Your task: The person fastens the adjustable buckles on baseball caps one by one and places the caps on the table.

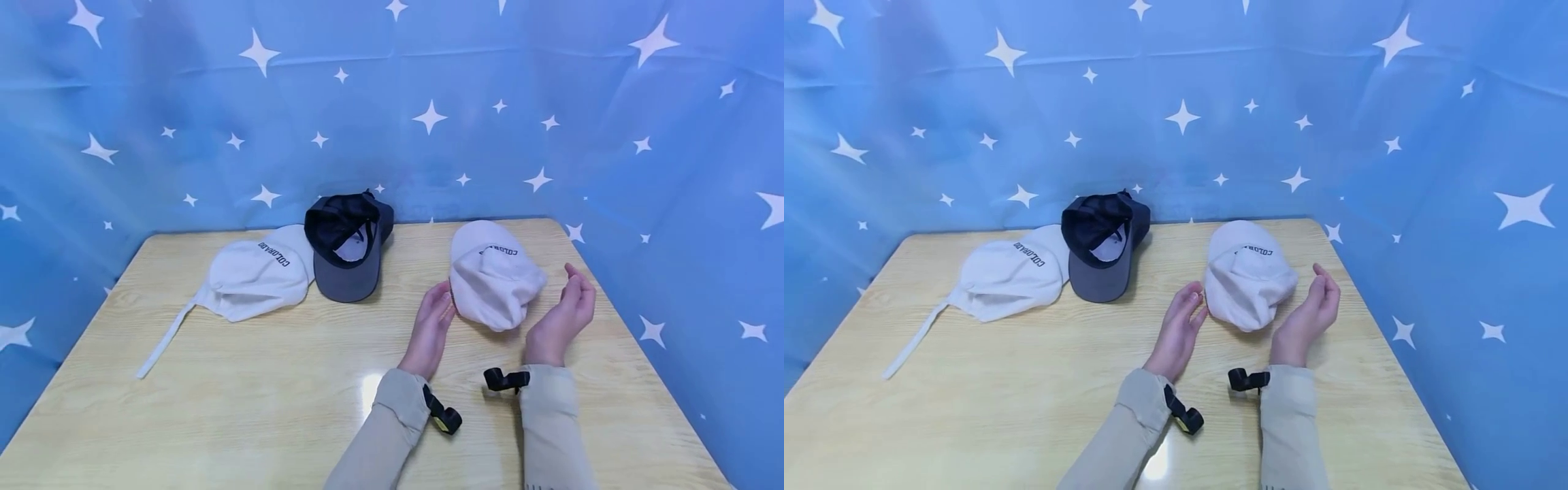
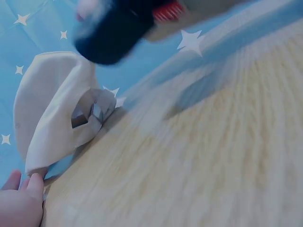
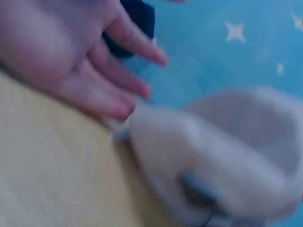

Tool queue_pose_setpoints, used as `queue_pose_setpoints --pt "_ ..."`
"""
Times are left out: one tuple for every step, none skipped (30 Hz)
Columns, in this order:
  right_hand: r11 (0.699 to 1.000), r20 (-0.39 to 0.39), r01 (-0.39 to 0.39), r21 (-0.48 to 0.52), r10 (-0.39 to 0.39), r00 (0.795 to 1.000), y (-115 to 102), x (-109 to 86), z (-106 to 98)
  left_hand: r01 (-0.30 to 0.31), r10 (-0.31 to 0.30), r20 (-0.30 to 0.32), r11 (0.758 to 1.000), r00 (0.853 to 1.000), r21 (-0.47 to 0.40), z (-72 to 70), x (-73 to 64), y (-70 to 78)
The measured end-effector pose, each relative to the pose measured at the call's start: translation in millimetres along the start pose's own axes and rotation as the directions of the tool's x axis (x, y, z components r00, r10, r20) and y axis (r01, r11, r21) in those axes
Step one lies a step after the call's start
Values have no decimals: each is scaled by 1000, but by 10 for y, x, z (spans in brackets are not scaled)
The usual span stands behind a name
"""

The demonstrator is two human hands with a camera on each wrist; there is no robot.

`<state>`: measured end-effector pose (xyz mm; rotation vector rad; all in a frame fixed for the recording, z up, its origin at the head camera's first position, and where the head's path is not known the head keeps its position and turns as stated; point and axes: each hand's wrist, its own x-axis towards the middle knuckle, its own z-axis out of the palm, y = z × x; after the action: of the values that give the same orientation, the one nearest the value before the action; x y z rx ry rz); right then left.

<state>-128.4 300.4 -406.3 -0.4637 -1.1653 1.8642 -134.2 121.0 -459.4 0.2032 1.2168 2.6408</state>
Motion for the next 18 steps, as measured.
queue_pose_setpoints --pt "999 18 32 17 -32 999 -50 -28 52 7 -7 -2 1000 1000 1 -17 -7 14" --pt "997 38 71 32 -72 997 -96 -60 107 15 -15 0 1000 1000 3 -36 -19 35" --pt "993 57 106 50 -109 992 -140 -97 165 28 -28 10 1000 1000 11 -62 -34 58" --pt "988 77 138 73 -144 987 -178 -139 217 44 -45 27 999 999 18 -91 -55 81" --pt "983 94 157 100 -166 982 -214 -183 270 62 -63 45 998 997 25 -125 -80 108" --pt "977 111 165 133 -180 977 -246 -234 326 83 -85 70 996 994 38 -164 -107 141" --pt "972 130 171 163 -193 973 -270 -288 381 103 -107 95 994 990 45 -209 -135 174" --pt "967 154 171 191 -202 967 -285 -340 437 120 -125 113 991 986 52 -253 -162 210" --pt "964 178 162 211 -200 963 -297 -395 491 131 -138 131 989 982 63 -299 -190 250" --pt "960 199 150 237 -200 959 -292 -451 544 141 -150 150 988 977 69 -349 -216 295" --pt "956 221 133 260 -193 956 -282 -511 596 150 -161 165 986 973 78 -400 -242 346" --pt "954 246 119 274 -190 950 -259 -567 642 158 -171 178 984 969 83 -454 -266 398" --pt "957 273 104 272 -180 945 -222 -619 682 158 -172 183 984 968 88 -509 -290 449" --pt "960 302 91 264 -172 937 -179 -673 719 155 -169 182 984 969 89 -565 -310 502" --pt "964 327 76 256 -160 931 -129 -729 757 149 -163 178 985 970 91 -624 -328 554" --pt "967 350 56 250 -144 926 -72 -785 794 137 -150 168 986 974 91 -684 -346 605" --pt "971 375 33 236 -123 919 -12 -837 828 121 -133 149 989 980 86 -742 -360 651" --pt "976 402 8 219 -97 911 53 -885 860 99 -107 122 992 987 72 -796 -370 696"
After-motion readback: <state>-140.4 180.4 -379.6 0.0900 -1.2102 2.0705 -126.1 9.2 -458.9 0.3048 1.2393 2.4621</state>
